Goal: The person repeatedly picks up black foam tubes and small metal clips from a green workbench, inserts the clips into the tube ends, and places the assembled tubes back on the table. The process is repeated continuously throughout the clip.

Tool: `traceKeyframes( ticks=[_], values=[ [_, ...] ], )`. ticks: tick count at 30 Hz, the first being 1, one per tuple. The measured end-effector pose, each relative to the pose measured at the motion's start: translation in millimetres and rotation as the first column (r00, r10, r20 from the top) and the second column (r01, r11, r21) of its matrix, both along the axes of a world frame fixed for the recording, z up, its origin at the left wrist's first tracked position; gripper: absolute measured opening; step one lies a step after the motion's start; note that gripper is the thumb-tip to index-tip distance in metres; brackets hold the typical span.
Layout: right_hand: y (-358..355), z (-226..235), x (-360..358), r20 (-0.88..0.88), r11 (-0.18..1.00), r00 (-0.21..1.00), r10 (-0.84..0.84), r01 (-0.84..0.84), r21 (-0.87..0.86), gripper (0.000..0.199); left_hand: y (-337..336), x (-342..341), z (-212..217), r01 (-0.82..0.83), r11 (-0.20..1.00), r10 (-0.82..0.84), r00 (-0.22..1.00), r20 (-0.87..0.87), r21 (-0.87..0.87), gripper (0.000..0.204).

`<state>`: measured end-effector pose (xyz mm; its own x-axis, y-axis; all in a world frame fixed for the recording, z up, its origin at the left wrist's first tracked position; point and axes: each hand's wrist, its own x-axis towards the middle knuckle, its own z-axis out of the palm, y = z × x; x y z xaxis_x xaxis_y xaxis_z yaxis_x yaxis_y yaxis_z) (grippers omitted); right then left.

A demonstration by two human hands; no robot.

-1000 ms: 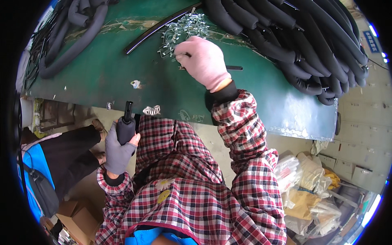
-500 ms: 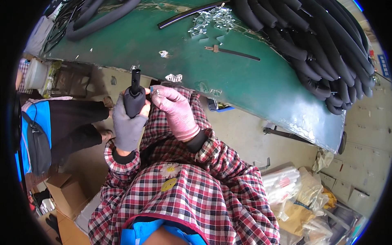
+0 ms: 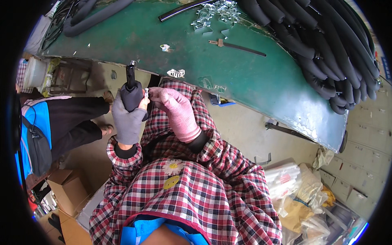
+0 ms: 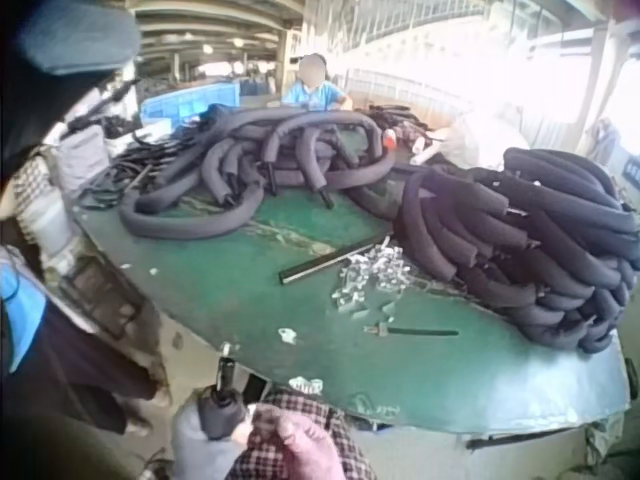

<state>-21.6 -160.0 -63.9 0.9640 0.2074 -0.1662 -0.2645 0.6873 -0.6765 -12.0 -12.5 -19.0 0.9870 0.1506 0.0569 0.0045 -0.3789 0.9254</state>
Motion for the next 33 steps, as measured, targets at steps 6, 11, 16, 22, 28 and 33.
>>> traceKeyframes(
  ticks=[6, 11, 16, 22, 28, 33],
  values=[
    [-4.0, 3.9, 10.7, -0.023, 0.937, 0.949, 0.315, -0.307, 0.168, 0.067, 1.3, -0.2, 9.6, 0.206, 0.978, -0.206, 0.978, 0.01, 0.025, 0.036],
    [-5.9, 7.0, 5.6, -0.145, 0.934, 0.943, 0.299, -0.258, 0.246, 0.052, 3.9, -0.2, 7.6, 0.238, 0.971, -0.238, 0.97, -0.038, -0.012, 0.036],
    [7.3, 4.4, -10.2, -0.222, 0.977, 0.972, 0.079, -0.031, 0.212, 0.04, -1.8, -1.8, 4.3, 0.217, 0.976, -0.217, 0.976, 0.009, -0.017, 0.036],
    [2.8, 23.1, -4.1, -0.052, 0.973, 0.972, -0.23, 0.23, -0.006, 0.039, -5.9, -3.8, -3.5, 0.191, 0.98, -0.19, 0.981, 0.023, -0.052, 0.039],
    [-35.6, 75.1, 44.7, 0.125, 0.982, 0.975, -0.183, 0.188, -0.029, 0.04, -16.1, 0.8, -2.9, 0.296, 0.954, -0.298, 0.95, 0.087, 0.043, 0.046],
    [-43.4, 63.1, 51.9, 0.06, 0.998, 0.996, 0.061, -0.061, -0.006, 0.043, -19.6, 1.9, 1.0, 0.29, 0.951, -0.301, 0.948, 0.104, 0.112, 0.047]
  ],
)
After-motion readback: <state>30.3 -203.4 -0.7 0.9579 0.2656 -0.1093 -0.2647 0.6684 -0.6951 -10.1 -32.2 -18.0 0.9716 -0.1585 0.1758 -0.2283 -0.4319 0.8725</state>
